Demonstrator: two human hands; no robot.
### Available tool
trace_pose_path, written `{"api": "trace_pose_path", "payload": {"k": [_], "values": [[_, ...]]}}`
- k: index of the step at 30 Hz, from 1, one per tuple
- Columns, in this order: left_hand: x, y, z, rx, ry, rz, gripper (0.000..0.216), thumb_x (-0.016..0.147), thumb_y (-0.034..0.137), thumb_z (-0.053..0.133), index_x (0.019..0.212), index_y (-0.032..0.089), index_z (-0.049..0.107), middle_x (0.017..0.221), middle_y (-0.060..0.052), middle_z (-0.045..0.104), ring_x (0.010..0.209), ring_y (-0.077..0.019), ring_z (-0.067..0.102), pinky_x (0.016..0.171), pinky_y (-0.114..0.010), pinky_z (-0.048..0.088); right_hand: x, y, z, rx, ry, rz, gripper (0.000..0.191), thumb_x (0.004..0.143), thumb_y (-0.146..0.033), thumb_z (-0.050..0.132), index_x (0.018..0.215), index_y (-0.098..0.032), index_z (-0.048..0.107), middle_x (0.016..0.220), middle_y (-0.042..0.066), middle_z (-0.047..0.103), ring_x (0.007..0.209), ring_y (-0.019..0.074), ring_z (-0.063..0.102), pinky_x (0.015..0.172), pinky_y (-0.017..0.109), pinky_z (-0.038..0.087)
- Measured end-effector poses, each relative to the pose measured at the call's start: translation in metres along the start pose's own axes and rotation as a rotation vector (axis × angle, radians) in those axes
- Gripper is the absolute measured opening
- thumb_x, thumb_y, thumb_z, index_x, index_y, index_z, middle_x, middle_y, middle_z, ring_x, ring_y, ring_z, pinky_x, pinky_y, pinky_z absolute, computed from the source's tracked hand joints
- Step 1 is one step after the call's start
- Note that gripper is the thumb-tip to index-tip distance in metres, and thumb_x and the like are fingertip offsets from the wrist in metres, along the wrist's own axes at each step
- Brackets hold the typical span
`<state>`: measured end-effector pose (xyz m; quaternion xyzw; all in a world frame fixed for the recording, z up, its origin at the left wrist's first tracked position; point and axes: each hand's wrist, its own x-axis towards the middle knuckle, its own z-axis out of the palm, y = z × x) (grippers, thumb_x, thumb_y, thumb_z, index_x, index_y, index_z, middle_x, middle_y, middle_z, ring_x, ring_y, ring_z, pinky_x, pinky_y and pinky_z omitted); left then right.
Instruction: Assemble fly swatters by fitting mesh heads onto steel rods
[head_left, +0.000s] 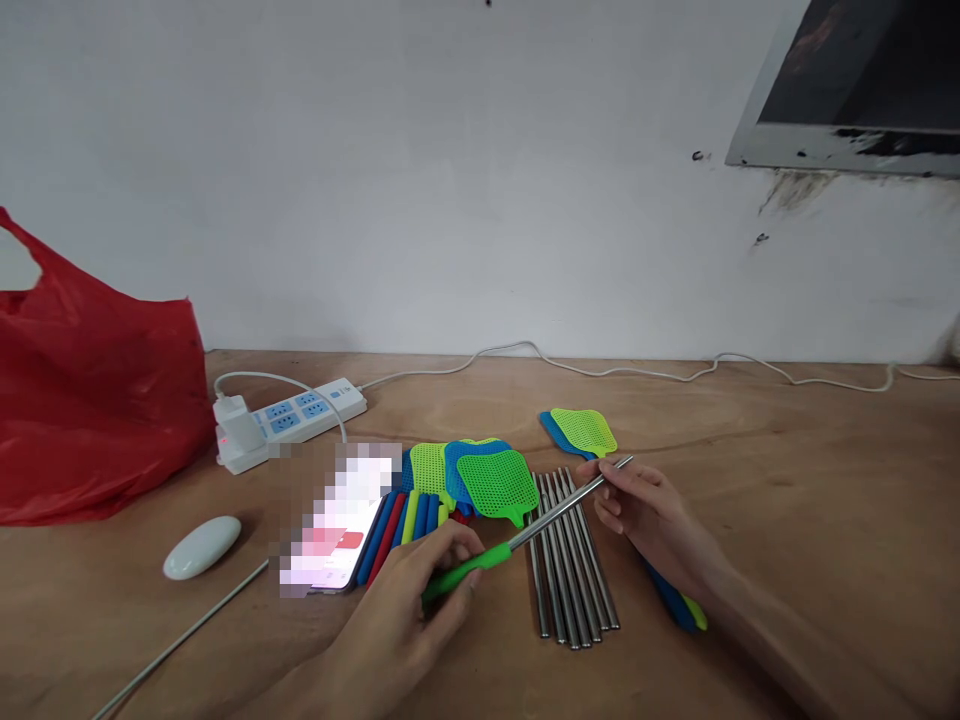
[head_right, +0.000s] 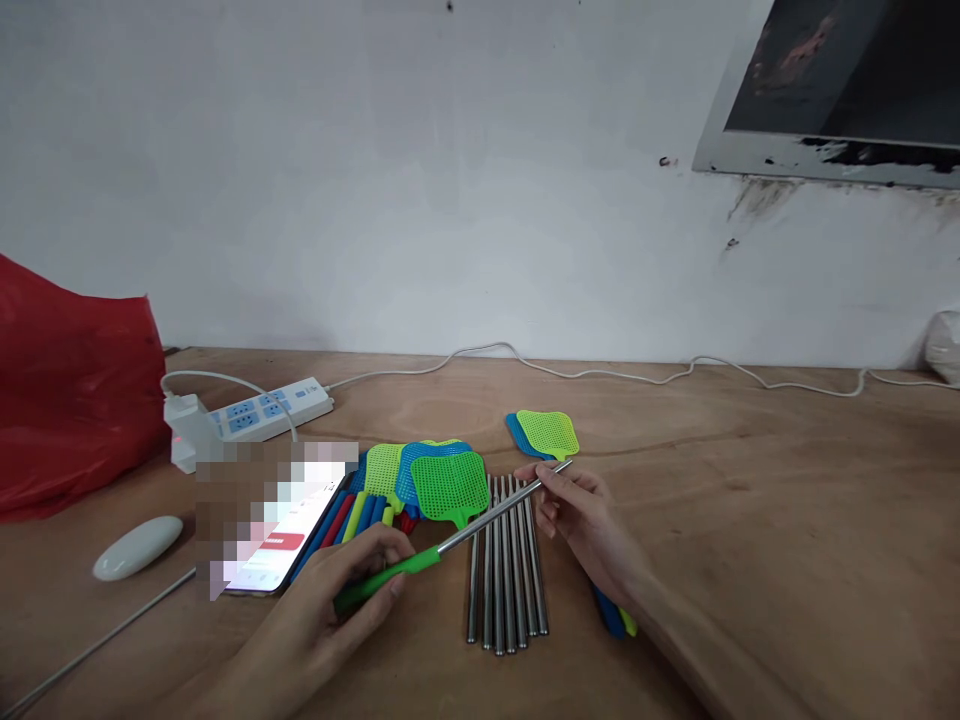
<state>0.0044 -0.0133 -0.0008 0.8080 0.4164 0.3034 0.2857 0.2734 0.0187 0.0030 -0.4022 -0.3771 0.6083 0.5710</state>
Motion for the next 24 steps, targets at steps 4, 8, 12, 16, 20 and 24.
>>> {"api": "trace_pose_path", "payload": {"k": [4, 8, 12, 16, 20, 24], "values": [[-0.001, -0.004, 0.001, -0.061, -0.001, 0.0, 0.01, 0.101, 0.03, 0.042, 0.102, 0.024, 0.05, 0.092, -0.002, 0.064, 0.086, -0.0194, 0.062, 0.067, -0.025, 0.047, -0.001, 0.004, 0.001, -0.011, -0.014, 0.004, 0.03, 0.065, -0.035, 0.09, 0.08, -0.021, 0.069, 0.061, -0.002, 0.064, 0.053, 0.0095, 0.051, 0.046, 0.018, 0.04], [-0.001, -0.004, 0.0, -0.076, -0.009, -0.036, 0.014, 0.102, 0.034, 0.041, 0.102, 0.024, 0.051, 0.097, -0.004, 0.064, 0.086, -0.019, 0.062, 0.065, -0.024, 0.048, -0.001, 0.009, 0.003, -0.105, -0.039, -0.015, 0.037, 0.061, -0.037, 0.092, 0.071, -0.02, 0.062, 0.06, -0.001, 0.068, 0.053, 0.0101, 0.054, 0.047, 0.019, 0.041], [-0.001, -0.003, -0.001, -0.045, -0.042, -0.06, 0.017, 0.102, 0.036, 0.042, 0.1, 0.024, 0.053, 0.092, -0.002, 0.063, 0.082, -0.018, 0.061, 0.062, -0.023, 0.046, 0.0, 0.01, 0.002, -0.173, -0.019, -0.027, 0.036, 0.054, -0.037, 0.095, 0.067, -0.018, 0.067, 0.056, -0.002, 0.066, 0.05, 0.0094, 0.053, 0.046, 0.02, 0.042], [-0.002, -0.002, -0.002, -0.027, -0.044, -0.069, 0.02, 0.102, 0.038, 0.041, 0.101, 0.024, 0.055, 0.09, -0.002, 0.063, 0.079, -0.0178, 0.06, 0.06, -0.022, 0.045, -0.004, 0.01, 0.0, -0.2, -0.071, -0.01, 0.03, 0.063, -0.04, 0.09, 0.075, -0.018, 0.076, 0.065, 0.005, 0.074, 0.058, 0.0148, 0.064, 0.05, 0.023, 0.049], [-0.005, -0.002, -0.002, 0.0, -0.048, -0.087, 0.02, 0.101, 0.038, 0.043, 0.1, 0.025, 0.057, 0.09, -0.002, 0.064, 0.079, -0.0182, 0.06, 0.061, -0.023, 0.045, -0.007, 0.012, 0.003, -0.225, -0.21, -0.034, 0.024, 0.073, -0.041, 0.084, 0.082, -0.02, 0.078, 0.071, 0.007, 0.077, 0.066, 0.0183, 0.07, 0.055, 0.026, 0.054], [-0.005, -0.003, -0.001, -0.011, -0.068, -0.121, 0.02, 0.101, 0.04, 0.043, 0.102, 0.026, 0.058, 0.095, -0.002, 0.065, 0.083, -0.0191, 0.061, 0.06, -0.023, 0.045, -0.006, 0.015, 0.007, -0.236, -0.252, -0.028, 0.021, 0.071, -0.039, 0.085, 0.079, -0.022, 0.078, 0.069, 0.005, 0.076, 0.065, 0.0179, 0.07, 0.055, 0.026, 0.054]]}}
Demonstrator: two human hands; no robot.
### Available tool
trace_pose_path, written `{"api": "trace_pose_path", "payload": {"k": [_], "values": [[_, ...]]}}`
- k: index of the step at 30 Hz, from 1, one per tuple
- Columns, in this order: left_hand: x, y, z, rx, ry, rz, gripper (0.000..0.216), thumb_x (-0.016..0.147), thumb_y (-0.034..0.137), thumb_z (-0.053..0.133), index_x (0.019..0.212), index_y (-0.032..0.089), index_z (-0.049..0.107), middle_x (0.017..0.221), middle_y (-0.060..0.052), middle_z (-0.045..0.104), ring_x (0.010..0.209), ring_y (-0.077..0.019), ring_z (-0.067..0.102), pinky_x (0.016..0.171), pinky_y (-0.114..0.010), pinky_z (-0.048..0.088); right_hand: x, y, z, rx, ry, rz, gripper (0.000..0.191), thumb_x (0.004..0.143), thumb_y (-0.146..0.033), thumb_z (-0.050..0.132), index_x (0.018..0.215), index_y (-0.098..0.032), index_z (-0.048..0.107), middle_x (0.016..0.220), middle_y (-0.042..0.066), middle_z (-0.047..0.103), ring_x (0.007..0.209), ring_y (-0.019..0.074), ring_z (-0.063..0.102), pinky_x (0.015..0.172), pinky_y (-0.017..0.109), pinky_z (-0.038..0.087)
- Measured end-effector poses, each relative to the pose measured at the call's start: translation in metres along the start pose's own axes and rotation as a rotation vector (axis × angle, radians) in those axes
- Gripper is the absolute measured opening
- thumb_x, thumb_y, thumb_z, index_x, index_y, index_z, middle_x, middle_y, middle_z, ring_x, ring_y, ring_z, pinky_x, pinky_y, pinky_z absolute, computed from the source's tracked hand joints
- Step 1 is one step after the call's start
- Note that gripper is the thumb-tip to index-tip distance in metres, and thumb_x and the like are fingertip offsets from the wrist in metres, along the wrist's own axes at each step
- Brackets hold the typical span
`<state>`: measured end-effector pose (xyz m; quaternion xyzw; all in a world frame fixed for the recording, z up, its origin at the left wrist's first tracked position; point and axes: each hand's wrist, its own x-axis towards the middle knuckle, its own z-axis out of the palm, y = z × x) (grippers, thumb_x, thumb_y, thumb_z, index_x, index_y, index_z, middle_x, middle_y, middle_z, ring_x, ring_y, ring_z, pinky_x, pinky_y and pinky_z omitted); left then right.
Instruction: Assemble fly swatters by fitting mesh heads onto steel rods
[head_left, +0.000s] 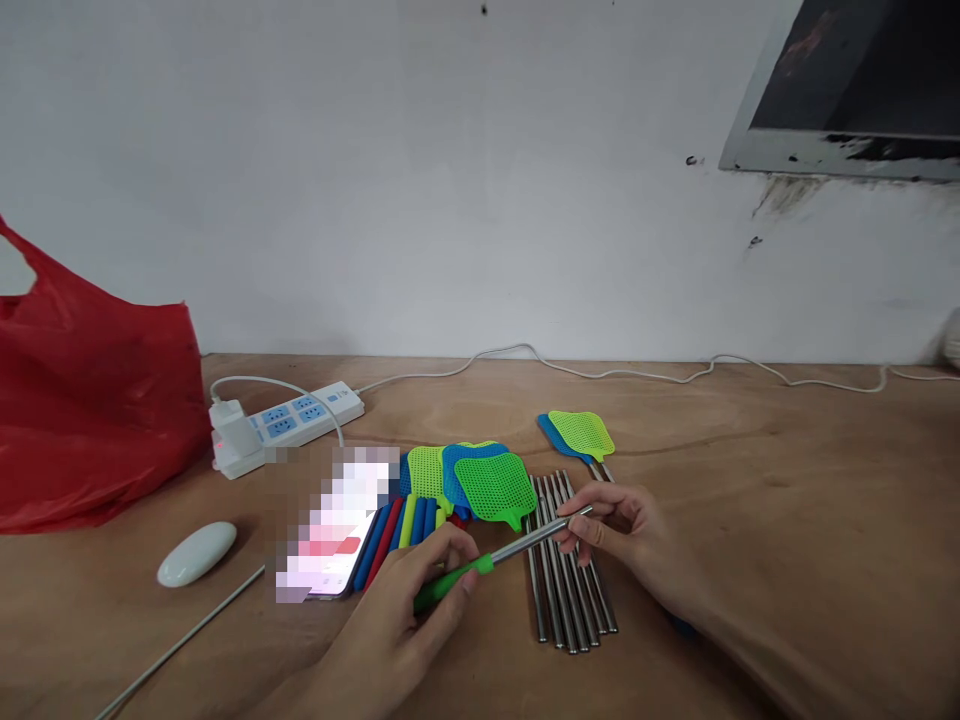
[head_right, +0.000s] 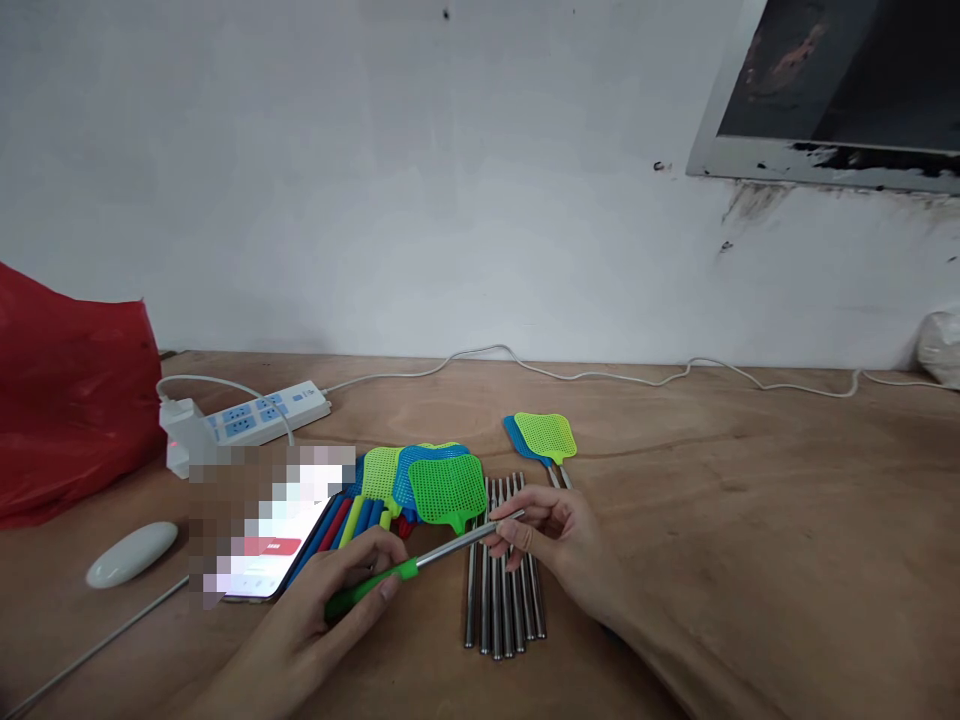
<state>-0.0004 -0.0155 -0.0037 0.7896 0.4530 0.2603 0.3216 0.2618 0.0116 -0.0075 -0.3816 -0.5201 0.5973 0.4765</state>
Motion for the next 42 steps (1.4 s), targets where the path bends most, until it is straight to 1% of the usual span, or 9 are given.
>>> {"api": "trace_pose_path", "payload": {"k": [5, 10, 14, 19, 23, 29, 32, 37, 42], "values": [[0.001, 0.002, 0.002, 0.027, -0.033, 0.056, 0.02, 0.101, 0.038, 0.045, 0.096, 0.025, 0.06, 0.083, 0.001, 0.065, 0.076, -0.0181, 0.06, 0.065, -0.024, 0.046, -0.003, 0.002, -0.002, -0.035, -0.053, 0.011, 0.017, 0.074, -0.035, 0.082, 0.083, -0.022, 0.079, 0.071, 0.004, 0.074, 0.065, 0.0167, 0.067, 0.056, 0.026, 0.053], [-0.002, 0.005, 0.0, 0.019, -0.004, 0.074, 0.023, 0.102, 0.038, 0.042, 0.095, 0.025, 0.06, 0.078, 0.001, 0.064, 0.074, -0.0182, 0.059, 0.068, -0.026, 0.046, -0.005, 0.001, -0.013, -0.07, -0.08, -0.126, 0.036, 0.08, -0.039, 0.073, 0.113, -0.026, 0.073, 0.092, 0.006, 0.075, 0.085, 0.0225, 0.066, 0.066, 0.03, 0.052], [-0.003, 0.002, -0.003, -0.031, 0.029, 0.001, 0.026, 0.103, 0.041, 0.038, 0.097, 0.025, 0.057, 0.078, 0.001, 0.063, 0.075, -0.0187, 0.058, 0.069, -0.027, 0.045, 0.0, 0.009, -0.016, -0.427, 0.192, -0.254, 0.018, 0.089, -0.031, 0.061, 0.101, -0.028, 0.074, 0.101, 0.006, 0.074, 0.094, 0.0253, 0.065, 0.081, 0.037, 0.051], [0.005, 0.002, -0.004, -0.114, -0.008, -0.034, 0.039, 0.104, 0.048, 0.035, 0.078, 0.023, 0.049, 0.066, 0.003, 0.055, 0.064, -0.0164, 0.054, 0.063, -0.026, 0.042, 0.004, 0.013, -0.003, -0.868, 0.049, -0.455, 0.034, 0.09, -0.023, 0.06, 0.123, -0.029, 0.064, 0.12, 0.007, 0.069, 0.115, 0.0299, 0.057, 0.101, 0.049, 0.042], [0.006, 0.003, 0.0, -0.218, -0.041, -0.062, 0.042, 0.103, 0.052, 0.036, 0.074, 0.024, 0.045, 0.053, 0.006, 0.049, 0.052, -0.0147, 0.05, 0.058, -0.025, 0.041, 0.008, 0.004, 0.015, -1.123, -0.025, -0.468, 0.043, 0.085, -0.032, 0.068, 0.127, -0.024, 0.061, 0.118, 0.011, 0.067, 0.112, 0.032, 0.056, 0.096, 0.049, 0.045], [0.005, 0.003, 0.002, -0.278, -0.048, -0.114, 0.04, 0.102, 0.055, 0.037, 0.076, 0.024, 0.044, 0.045, 0.01, 0.042, 0.04, -0.0125, 0.042, 0.051, -0.023, 0.038, 0.025, 0.01, 0.034, -1.41, 0.044, -0.423, 0.028, 0.082, -0.039, 0.071, 0.101, -0.02, 0.074, 0.096, 0.011, 0.069, 0.095, 0.0325, 0.06, 0.081, 0.044, 0.046], [0.006, 0.003, 0.001, -0.269, -0.051, -0.113, 0.04, 0.102, 0.054, 0.037, 0.076, 0.024, 0.043, 0.045, 0.01, 0.043, 0.039, -0.0122, 0.041, 0.048, -0.023, 0.036, 0.029, 0.015, 0.035, -1.422, 0.041, -0.401, 0.011, 0.084, -0.023, 0.066, 0.09, -0.021, 0.074, 0.088, 0.008, 0.071, 0.089, 0.0283, 0.063, 0.074, 0.038, 0.045], [0.004, 0.003, 0.0, -0.289, -0.05, -0.119, 0.041, 0.102, 0.055, 0.037, 0.076, 0.024, 0.043, 0.046, 0.009, 0.044, 0.043, -0.0124, 0.043, 0.052, -0.023, 0.038, 0.03, 0.01, 0.021, -1.302, 0.162, -0.492, 0.017, 0.086, -0.016, 0.057, 0.078, -0.022, 0.071, 0.075, 0.006, 0.065, 0.075, 0.0239, 0.061, 0.068, 0.034, 0.04], [0.003, 0.004, 0.001, -0.281, -0.075, -0.115, 0.04, 0.102, 0.055, 0.038, 0.078, 0.023, 0.045, 0.046, 0.009, 0.046, 0.045, -0.0122, 0.045, 0.057, -0.023, 0.041, 0.032, -0.005, 0.001, -0.592, 0.341, -0.275, 0.026, 0.083, -0.04, 0.068, 0.065, -0.022, 0.064, 0.062, 0.002, 0.063, 0.058, 0.0182, 0.053, 0.056, 0.031, 0.034]]}}
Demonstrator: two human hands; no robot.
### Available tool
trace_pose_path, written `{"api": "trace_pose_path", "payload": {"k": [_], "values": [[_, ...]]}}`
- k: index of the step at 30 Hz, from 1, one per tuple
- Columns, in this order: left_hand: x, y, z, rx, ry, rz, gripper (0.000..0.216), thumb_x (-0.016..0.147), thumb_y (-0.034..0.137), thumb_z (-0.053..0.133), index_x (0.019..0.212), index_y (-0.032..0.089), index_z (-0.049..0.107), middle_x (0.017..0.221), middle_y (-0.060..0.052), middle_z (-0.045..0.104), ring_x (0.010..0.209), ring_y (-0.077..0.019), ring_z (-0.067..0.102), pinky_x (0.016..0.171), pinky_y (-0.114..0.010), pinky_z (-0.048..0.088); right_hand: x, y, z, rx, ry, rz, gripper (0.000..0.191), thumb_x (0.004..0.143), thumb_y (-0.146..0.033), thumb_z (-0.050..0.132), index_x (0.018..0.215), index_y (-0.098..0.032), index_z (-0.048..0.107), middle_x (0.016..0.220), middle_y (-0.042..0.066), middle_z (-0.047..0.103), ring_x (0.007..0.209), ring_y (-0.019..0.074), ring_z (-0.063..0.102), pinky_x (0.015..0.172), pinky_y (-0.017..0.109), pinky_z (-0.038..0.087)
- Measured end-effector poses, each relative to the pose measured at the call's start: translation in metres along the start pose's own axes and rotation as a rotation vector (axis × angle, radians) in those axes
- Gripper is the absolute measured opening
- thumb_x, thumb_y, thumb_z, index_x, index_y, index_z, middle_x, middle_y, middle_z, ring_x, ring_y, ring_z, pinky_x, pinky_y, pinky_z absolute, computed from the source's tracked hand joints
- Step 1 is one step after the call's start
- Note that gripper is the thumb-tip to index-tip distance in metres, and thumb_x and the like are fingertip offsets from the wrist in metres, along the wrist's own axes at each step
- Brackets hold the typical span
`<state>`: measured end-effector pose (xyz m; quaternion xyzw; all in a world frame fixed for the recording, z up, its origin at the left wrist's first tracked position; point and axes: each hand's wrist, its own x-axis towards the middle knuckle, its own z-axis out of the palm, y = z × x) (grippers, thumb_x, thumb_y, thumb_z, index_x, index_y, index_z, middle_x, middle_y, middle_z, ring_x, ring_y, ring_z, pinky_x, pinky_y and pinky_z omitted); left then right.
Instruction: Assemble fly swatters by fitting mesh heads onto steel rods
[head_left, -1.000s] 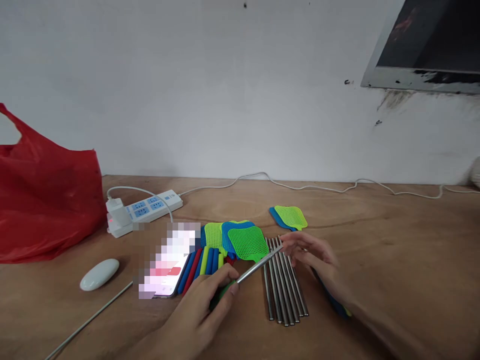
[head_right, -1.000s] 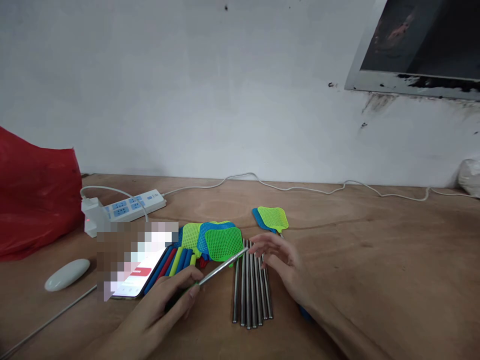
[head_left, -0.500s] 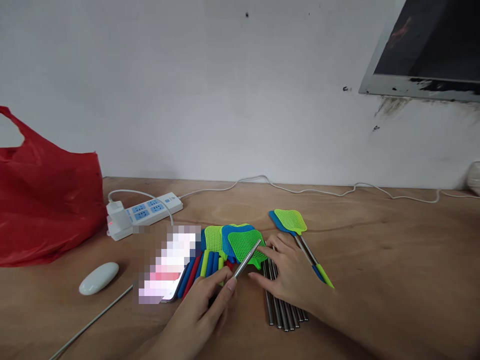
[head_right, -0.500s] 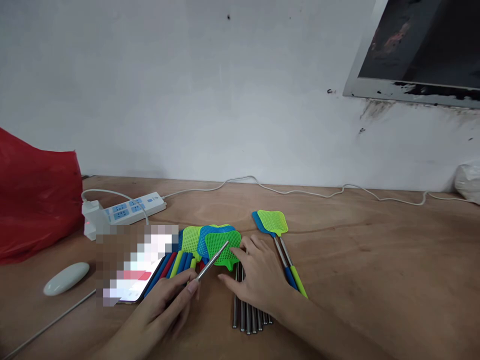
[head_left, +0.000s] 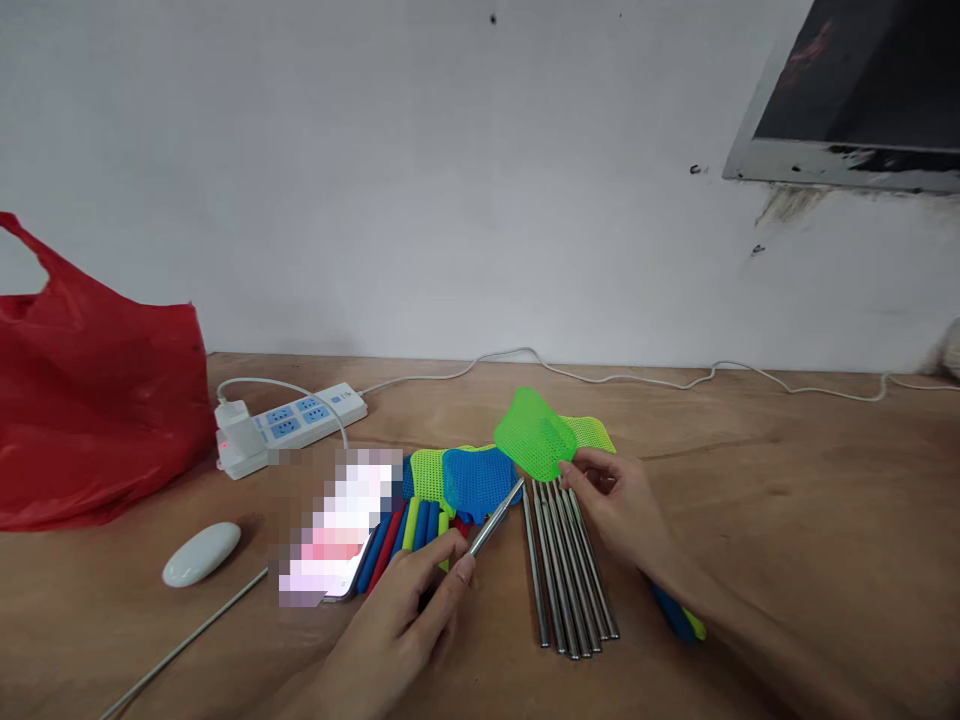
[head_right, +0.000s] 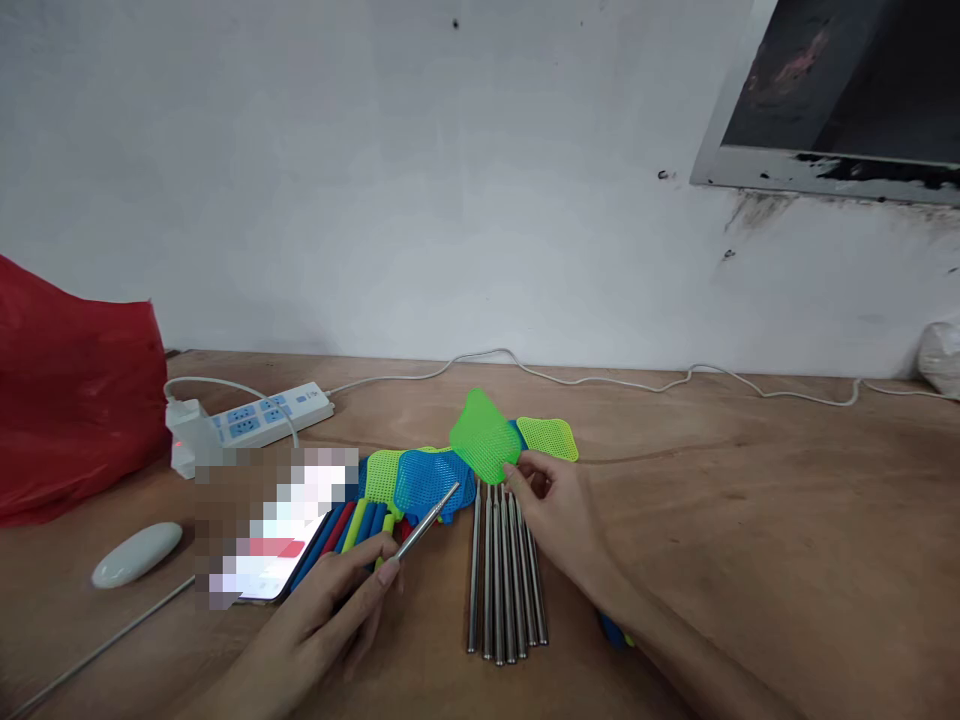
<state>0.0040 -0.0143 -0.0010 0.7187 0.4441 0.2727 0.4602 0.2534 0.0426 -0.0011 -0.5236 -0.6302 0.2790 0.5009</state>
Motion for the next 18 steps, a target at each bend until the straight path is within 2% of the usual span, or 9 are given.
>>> {"api": "trace_pose_path", "payload": {"k": [3, 6, 11, 15, 18], "values": [[0.0, 0.0, 0.001, -0.001, -0.033, -0.003, 0.041, 0.102, 0.055, 0.038, 0.078, 0.023, 0.045, 0.047, 0.01, 0.045, 0.045, -0.0114, 0.045, 0.061, -0.024, 0.042, -0.001, -0.003, -0.003, 0.528, -0.049, 0.337, 0.03, 0.072, -0.049, 0.079, 0.079, -0.021, 0.071, 0.074, 0.003, 0.071, 0.061, 0.0168, 0.057, 0.054, 0.027, 0.037], [0.001, -0.001, 0.002, -0.046, -0.1, -0.027, 0.042, 0.1, 0.059, 0.038, 0.079, 0.023, 0.043, 0.048, 0.01, 0.041, 0.042, -0.0109, 0.041, 0.05, -0.022, 0.037, -0.009, -0.006, 0.001, 0.818, -0.087, 0.505, 0.028, 0.066, -0.039, 0.088, 0.082, -0.02, 0.075, 0.082, 0.003, 0.073, 0.071, 0.0145, 0.062, 0.063, 0.024, 0.046], [0.0, -0.001, 0.002, -0.01, -0.12, -0.012, 0.041, 0.102, 0.057, 0.037, 0.08, 0.023, 0.044, 0.049, 0.01, 0.041, 0.043, -0.0107, 0.043, 0.049, -0.022, 0.035, -0.021, -0.008, 0.012, 0.996, -0.055, 0.547, 0.024, 0.058, -0.024, 0.094, 0.073, -0.02, 0.077, 0.073, -0.004, 0.069, 0.061, 0.0059, 0.058, 0.057, 0.015, 0.048], [-0.001, -0.001, 0.002, 0.019, -0.124, -0.011, 0.042, 0.102, 0.057, 0.036, 0.08, 0.023, 0.044, 0.051, 0.009, 0.041, 0.045, -0.0115, 0.044, 0.047, -0.022, 0.033, -0.027, -0.009, 0.015, 1.02, -0.03, 0.532, 0.023, 0.06, -0.023, 0.093, 0.077, -0.02, 0.078, 0.079, -0.002, 0.073, 0.069, 0.009, 0.066, 0.065, 0.017, 0.054], [-0.001, -0.002, 0.002, 0.036, -0.138, 0.003, 0.04, 0.103, 0.055, 0.035, 0.081, 0.023, 0.045, 0.052, 0.009, 0.042, 0.046, -0.0118, 0.045, 0.049, -0.023, 0.034, -0.03, -0.009, 0.016, 1.016, -0.036, 0.497, 0.022, 0.063, -0.022, 0.092, 0.08, -0.021, 0.078, 0.082, -0.002, 0.073, 0.07, 0.0102, 0.068, 0.065, 0.018, 0.056]]}}
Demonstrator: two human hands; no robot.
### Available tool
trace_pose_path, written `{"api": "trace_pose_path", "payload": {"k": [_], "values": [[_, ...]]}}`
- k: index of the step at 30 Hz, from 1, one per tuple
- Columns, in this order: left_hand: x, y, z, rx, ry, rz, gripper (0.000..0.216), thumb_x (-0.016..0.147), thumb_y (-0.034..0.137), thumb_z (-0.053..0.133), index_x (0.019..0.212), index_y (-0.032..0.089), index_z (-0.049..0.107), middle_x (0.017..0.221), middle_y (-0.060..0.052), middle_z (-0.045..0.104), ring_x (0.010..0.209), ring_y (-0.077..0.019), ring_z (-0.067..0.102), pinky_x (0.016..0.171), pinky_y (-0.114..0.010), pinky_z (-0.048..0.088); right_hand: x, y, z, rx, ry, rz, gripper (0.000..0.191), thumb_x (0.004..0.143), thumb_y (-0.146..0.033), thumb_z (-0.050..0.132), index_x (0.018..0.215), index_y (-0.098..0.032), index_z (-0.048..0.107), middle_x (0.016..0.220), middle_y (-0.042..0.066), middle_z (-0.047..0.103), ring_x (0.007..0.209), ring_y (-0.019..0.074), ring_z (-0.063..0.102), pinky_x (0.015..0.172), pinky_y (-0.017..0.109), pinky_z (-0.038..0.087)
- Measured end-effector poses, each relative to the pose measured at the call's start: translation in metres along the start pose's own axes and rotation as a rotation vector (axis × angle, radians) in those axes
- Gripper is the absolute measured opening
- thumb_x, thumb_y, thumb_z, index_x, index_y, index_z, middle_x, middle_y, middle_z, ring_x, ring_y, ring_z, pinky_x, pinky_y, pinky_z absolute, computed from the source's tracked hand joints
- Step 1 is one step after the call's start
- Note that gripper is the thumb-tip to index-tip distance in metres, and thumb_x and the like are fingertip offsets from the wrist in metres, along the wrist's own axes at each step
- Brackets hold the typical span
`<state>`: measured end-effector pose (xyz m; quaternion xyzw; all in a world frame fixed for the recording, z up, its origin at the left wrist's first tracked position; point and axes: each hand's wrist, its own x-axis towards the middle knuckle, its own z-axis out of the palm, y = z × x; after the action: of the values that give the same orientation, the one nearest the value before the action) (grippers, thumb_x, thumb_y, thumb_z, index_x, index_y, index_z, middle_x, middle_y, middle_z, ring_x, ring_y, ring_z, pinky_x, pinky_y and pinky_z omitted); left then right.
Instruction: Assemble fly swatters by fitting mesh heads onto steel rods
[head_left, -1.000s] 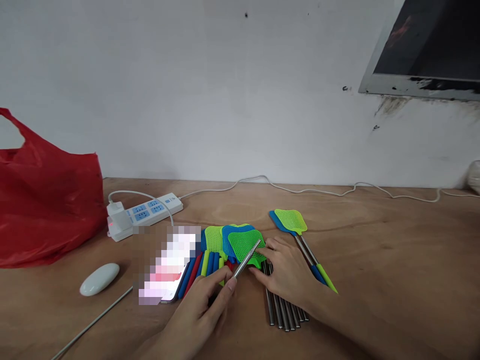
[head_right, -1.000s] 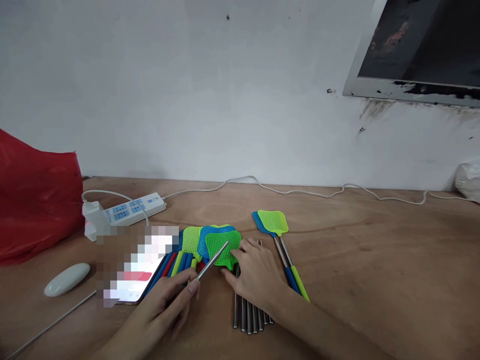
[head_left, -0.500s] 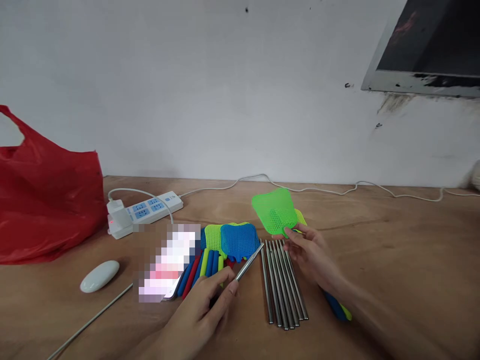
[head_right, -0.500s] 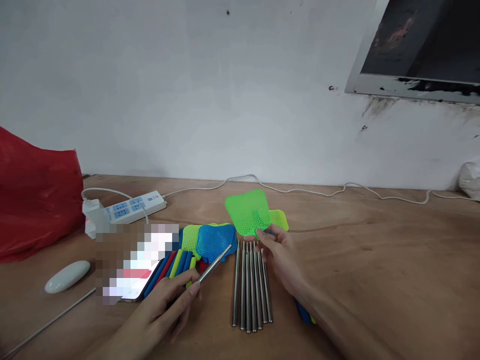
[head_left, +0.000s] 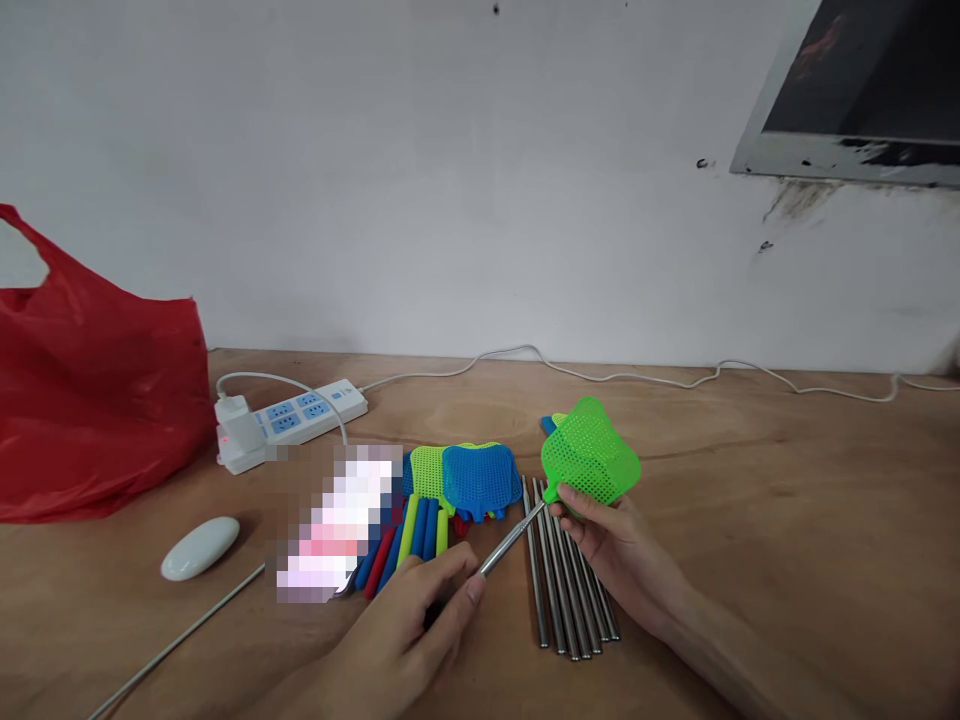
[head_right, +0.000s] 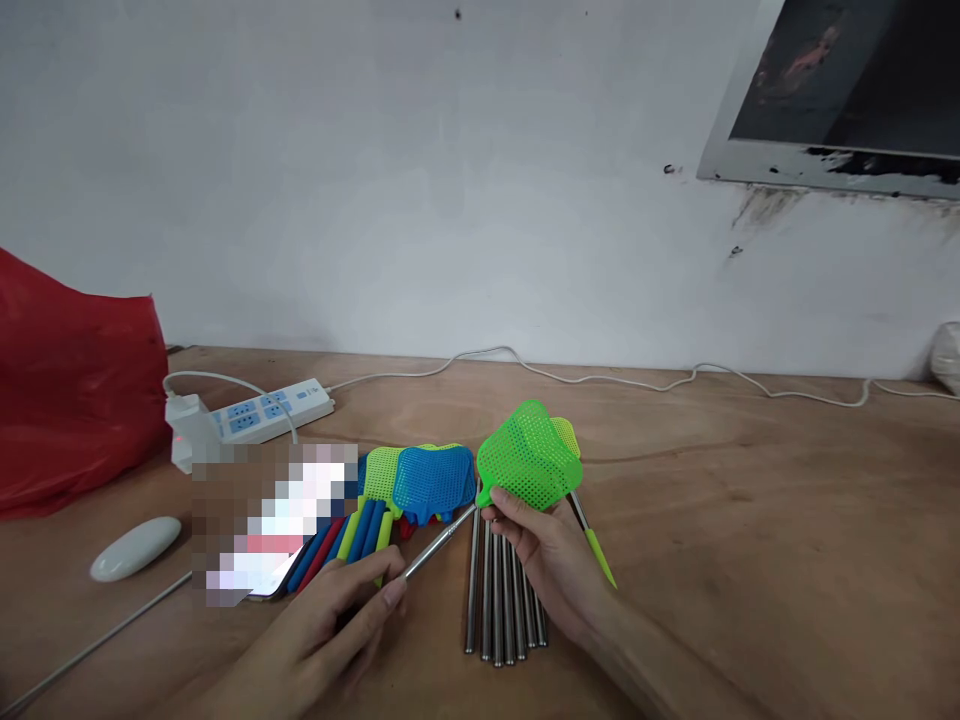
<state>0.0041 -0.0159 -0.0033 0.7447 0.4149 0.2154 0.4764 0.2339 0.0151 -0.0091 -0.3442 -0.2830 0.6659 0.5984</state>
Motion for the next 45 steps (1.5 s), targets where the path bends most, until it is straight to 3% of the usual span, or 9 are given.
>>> {"api": "trace_pose_path", "payload": {"k": [3, 12, 17, 28, 34, 45], "values": [[0.0, -0.001, 0.0, 0.039, -0.013, 0.027, 0.038, 0.104, 0.051, 0.034, 0.081, 0.023, 0.044, 0.05, 0.009, 0.042, 0.044, -0.0118, 0.044, 0.051, -0.024, 0.034, -0.001, 0.001, -0.001, -0.032, -0.021, -0.018, 0.02, 0.066, -0.023, 0.09, 0.082, -0.02, 0.077, 0.082, -0.001, 0.072, 0.071, 0.0109, 0.068, 0.064, 0.019, 0.056], [0.001, -0.003, -0.002, 0.242, 0.023, 0.043, 0.039, 0.105, 0.048, 0.031, 0.079, 0.023, 0.044, 0.067, 0.003, 0.052, 0.064, -0.0159, 0.051, 0.059, -0.026, 0.036, -0.002, -0.002, 0.002, -0.129, -0.053, -0.053, 0.022, 0.068, -0.026, 0.089, 0.083, -0.019, 0.075, 0.08, -0.001, 0.071, 0.068, 0.0125, 0.067, 0.06, 0.022, 0.054], [0.0, -0.005, -0.001, 0.304, 0.034, 0.05, 0.039, 0.105, 0.047, 0.03, 0.079, 0.023, 0.044, 0.069, 0.003, 0.049, 0.067, -0.0168, 0.049, 0.06, -0.027, 0.033, -0.006, 0.002, 0.003, -0.144, -0.044, -0.035, 0.027, 0.065, -0.028, 0.09, 0.084, -0.02, 0.073, 0.079, 0.0, 0.07, 0.066, 0.0137, 0.066, 0.06, 0.025, 0.053], [-0.003, -0.006, 0.003, 0.318, 0.036, 0.033, 0.037, 0.105, 0.045, 0.03, 0.082, 0.022, 0.047, 0.078, 0.001, 0.056, 0.075, -0.0187, 0.053, 0.067, -0.028, 0.036, -0.011, 0.006, 0.006, -0.154, -0.032, -0.07, 0.028, 0.065, -0.033, 0.09, 0.079, -0.019, 0.071, 0.07, -0.001, 0.067, 0.061, 0.0132, 0.061, 0.058, 0.026, 0.051], [0.003, 0.002, 0.004, 0.288, 0.099, 0.055, 0.035, 0.104, 0.043, 0.032, 0.081, 0.022, 0.049, 0.074, 0.001, 0.054, 0.071, -0.0185, 0.051, 0.066, -0.029, 0.035, -0.02, 0.014, 0.017, -0.244, -0.135, 0.027, 0.029, 0.069, -0.042, 0.086, 0.071, -0.017, 0.072, 0.07, 0.003, 0.07, 0.061, 0.0123, 0.06, 0.056, 0.024, 0.049], [0.0, -0.003, 0.006, 0.282, 0.043, 0.029, 0.038, 0.105, 0.046, 0.031, 0.081, 0.022, 0.047, 0.076, 0.001, 0.054, 0.075, -0.0185, 0.051, 0.067, -0.028, 0.035, -0.017, 0.027, 0.003, -0.265, -0.02, -0.083, 0.024, 0.074, -0.036, 0.085, 0.078, -0.019, 0.069, 0.067, -0.001, 0.067, 0.056, 0.0113, 0.059, 0.053, 0.024, 0.049]]}}
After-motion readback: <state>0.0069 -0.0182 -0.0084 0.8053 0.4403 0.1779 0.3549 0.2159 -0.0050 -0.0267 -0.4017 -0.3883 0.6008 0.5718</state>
